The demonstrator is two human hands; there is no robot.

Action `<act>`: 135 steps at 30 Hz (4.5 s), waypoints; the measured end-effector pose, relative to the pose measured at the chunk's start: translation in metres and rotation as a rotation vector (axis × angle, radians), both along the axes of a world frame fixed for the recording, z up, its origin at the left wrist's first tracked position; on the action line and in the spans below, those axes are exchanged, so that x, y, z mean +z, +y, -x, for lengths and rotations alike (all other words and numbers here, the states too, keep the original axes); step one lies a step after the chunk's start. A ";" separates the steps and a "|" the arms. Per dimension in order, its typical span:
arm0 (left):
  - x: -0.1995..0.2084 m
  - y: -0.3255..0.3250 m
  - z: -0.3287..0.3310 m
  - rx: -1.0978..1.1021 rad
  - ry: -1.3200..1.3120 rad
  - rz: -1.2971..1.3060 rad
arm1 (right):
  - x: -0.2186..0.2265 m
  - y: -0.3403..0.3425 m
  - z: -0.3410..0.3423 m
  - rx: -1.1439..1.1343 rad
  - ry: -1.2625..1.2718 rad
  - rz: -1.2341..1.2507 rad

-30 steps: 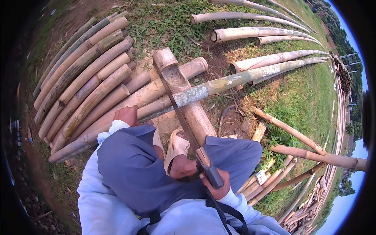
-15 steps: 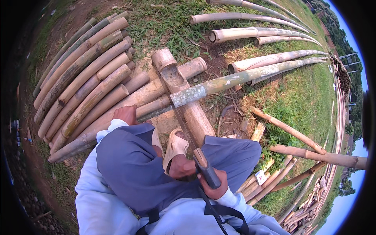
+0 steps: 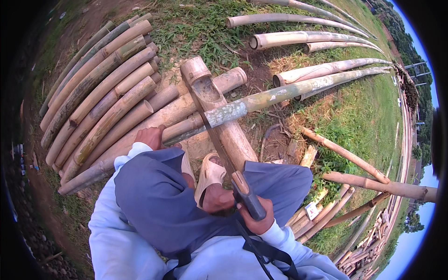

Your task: The person sits on the ground and uses a hand saw to cut long bamboo poles into shorter sections. They position each pole on a makeshift wooden stand, saw through it, and then move the cut pieces aside.

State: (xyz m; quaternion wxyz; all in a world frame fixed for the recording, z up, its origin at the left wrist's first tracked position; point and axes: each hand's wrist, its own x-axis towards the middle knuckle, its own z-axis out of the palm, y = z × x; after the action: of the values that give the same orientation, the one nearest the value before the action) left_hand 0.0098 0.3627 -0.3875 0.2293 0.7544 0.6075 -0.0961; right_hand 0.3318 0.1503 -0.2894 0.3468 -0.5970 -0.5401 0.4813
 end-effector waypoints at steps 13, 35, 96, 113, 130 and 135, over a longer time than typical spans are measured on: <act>0.002 -0.007 0.004 -0.033 -0.042 -0.048 | 0.030 -0.035 -0.011 0.000 -0.085 0.102; 0.013 0.008 -0.019 -0.010 0.033 0.003 | -0.049 0.085 0.033 -0.071 0.012 -0.089; 0.000 0.006 -0.006 -0.035 0.040 -0.069 | -0.044 0.079 0.035 -0.074 0.003 -0.075; 0.017 0.004 -0.010 -0.002 0.068 -0.019 | -0.046 0.092 0.039 -0.040 -0.002 -0.164; 0.007 0.000 -0.006 -0.042 0.029 -0.073 | -0.039 0.073 0.036 -0.083 -0.026 -0.015; 0.016 -0.005 -0.002 0.019 0.005 -0.029 | 0.033 -0.031 -0.009 0.000 -0.051 0.199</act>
State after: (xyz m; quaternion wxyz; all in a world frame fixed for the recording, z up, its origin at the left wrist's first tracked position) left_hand 0.0122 0.3578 -0.3720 0.2177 0.7515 0.6167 -0.0869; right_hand 0.3404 0.1194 -0.2566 0.2720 -0.6403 -0.4983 0.5174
